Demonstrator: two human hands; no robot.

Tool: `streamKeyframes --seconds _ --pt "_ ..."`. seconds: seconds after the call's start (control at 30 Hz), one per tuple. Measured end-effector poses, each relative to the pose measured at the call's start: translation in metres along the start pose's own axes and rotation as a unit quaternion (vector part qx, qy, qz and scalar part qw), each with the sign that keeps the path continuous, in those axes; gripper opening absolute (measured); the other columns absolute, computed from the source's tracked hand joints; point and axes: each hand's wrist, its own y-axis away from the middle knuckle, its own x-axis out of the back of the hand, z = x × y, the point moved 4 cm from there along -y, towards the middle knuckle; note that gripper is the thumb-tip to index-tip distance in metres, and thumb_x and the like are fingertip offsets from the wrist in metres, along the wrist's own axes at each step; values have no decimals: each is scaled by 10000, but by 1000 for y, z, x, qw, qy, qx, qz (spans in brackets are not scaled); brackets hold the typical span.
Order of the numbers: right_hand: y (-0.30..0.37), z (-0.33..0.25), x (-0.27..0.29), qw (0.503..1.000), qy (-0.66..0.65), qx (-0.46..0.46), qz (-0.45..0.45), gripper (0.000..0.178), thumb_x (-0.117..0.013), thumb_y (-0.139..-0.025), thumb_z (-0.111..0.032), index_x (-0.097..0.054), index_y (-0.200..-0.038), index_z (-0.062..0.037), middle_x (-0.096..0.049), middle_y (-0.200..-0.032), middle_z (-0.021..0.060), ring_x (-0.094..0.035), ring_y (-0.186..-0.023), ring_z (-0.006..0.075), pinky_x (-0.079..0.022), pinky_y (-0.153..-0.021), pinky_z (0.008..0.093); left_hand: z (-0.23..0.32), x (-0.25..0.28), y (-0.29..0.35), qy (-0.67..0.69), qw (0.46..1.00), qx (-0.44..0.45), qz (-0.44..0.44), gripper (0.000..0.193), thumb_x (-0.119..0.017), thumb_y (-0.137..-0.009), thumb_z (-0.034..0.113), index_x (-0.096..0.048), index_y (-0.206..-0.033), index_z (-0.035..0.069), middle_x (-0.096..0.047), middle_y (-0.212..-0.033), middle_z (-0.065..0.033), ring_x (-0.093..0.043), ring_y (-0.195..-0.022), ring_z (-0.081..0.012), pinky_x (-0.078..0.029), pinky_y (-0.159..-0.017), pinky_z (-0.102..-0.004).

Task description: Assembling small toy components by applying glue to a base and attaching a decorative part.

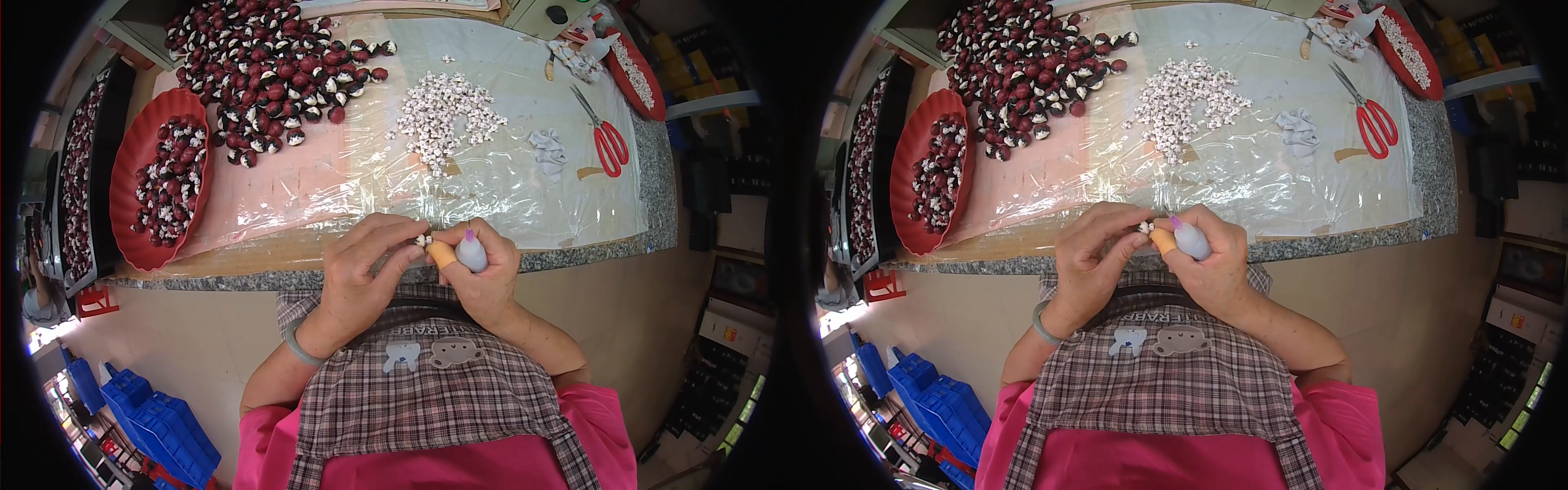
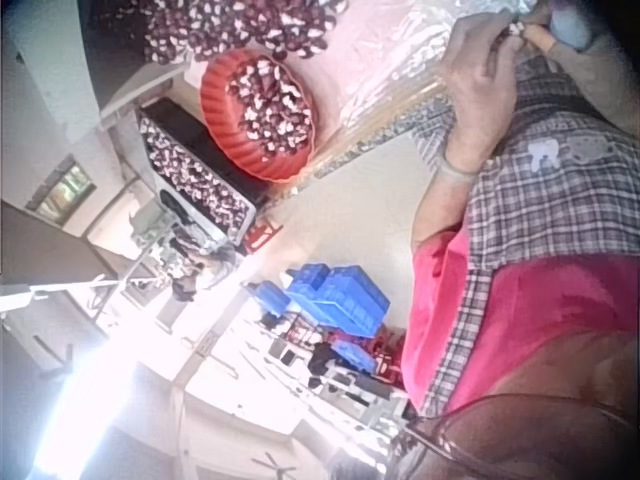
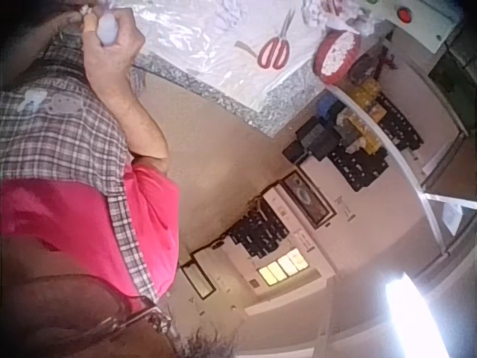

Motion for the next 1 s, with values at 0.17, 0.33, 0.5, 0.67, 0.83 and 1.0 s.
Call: streamKeyframes --seconds 0.17,0.33,0.5,0.67,0.83,1.0 --pt "4 1 -4 998 -52 -23 1 41 -637 -850 -8 -610 -878 -17 -649 -718 38 -579 -586 53 -462 -507 192 12 1 -1 -61 997 -36 -6 239 -673 -776 -49 -680 -1013 -12 -665 -969 -137 -647 -872 -196 -522 -711 -270" --pt "5 4 -6 996 -89 -17 9 35 -618 -860 -4 -609 -892 -14 -649 -725 37 -564 -572 43 -439 -479 182 11 0 1 -67 997 -33 5 227 -674 -777 -41 -682 -1002 -13 -667 -961 -136 -653 -842 -196 -524 -714 -268" --pt "4 6 -6 993 -112 -35 1 34 -618 -862 -4 -609 -894 -11 -647 -724 35 -561 -571 43 -439 -484 182 10 1 1 -66 997 -30 7 217 -674 -776 -40 -685 -991 -13 -667 -967 -131 -653 -844 -195 -526 -723 -270" --pt "-5 -3 -1 994 -96 -28 -46 74 -631 -866 -21 -621 -939 -11 -647 -760 37 -557 -584 44 -445 -498 180 1 5 -2 84 994 72 -23 237 -668 -802 -23 -664 -1039 -11 -657 -965 -115 -659 -837 -171 -552 -730 -266" --pt "-11 -4 4 989 -123 -28 -71 183 -673 -843 -46 -636 -1021 -23 -645 -856 51 -568 -647 55 -460 -535 191 -5 10 0 182 976 119 -10 253 -663 -820 -28 -647 -1073 -24 -620 -982 -89 -629 -848 -132 -548 -754 -245" --pt "-11 0 2 996 -61 -14 -66 157 -656 -855 -25 -629 -1006 7 -624 -900 48 -546 -659 57 -448 -522 184 2 11 -2 79 995 59 -22 262 -683 -796 -27 -660 -1056 -11 -627 -953 -90 -618 -823 -126 -552 -731 -242"
